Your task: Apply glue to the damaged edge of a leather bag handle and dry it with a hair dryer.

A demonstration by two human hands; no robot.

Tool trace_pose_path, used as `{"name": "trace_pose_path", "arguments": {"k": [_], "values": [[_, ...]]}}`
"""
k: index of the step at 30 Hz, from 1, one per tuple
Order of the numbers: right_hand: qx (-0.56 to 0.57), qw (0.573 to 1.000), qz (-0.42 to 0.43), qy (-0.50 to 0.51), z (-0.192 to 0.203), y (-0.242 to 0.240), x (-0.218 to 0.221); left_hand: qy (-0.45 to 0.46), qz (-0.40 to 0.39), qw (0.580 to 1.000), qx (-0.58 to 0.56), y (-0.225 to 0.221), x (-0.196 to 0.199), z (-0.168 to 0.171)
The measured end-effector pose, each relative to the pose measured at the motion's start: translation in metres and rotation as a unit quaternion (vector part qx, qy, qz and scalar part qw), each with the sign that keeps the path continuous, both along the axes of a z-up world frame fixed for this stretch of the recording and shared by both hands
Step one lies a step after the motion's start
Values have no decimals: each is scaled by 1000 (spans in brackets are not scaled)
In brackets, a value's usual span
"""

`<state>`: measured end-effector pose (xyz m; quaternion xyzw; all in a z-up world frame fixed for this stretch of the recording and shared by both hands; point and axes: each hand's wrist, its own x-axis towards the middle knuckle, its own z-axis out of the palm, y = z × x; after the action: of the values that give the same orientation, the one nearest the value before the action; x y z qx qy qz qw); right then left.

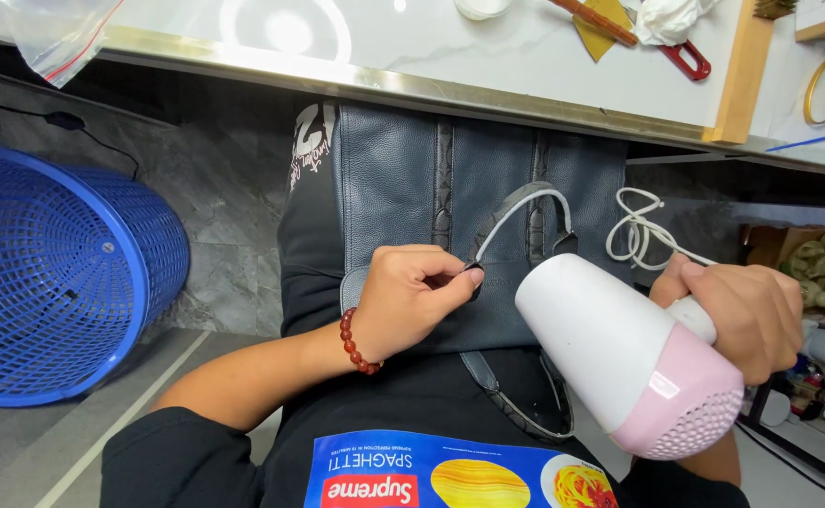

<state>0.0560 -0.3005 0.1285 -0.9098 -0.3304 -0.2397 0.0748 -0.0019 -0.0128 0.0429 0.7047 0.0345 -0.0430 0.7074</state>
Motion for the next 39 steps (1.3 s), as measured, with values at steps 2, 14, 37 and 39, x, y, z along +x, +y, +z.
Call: {"name": "trace_pose_path", "arguments": {"k": [2,14,37,39], "values": [[15,998,55,6,-2,-2,4,-25,19,999,25,-2,-3,2],[-22,993,104,-56,18,37,13,-82,45,995,29,-3,-5,1],[41,998,40,6,-27,-9,0,60,-15,997,-52,2,1,-11],[34,998,49,-22,-19,13,5,59,-16,997,-47,2,0,-11]]}}
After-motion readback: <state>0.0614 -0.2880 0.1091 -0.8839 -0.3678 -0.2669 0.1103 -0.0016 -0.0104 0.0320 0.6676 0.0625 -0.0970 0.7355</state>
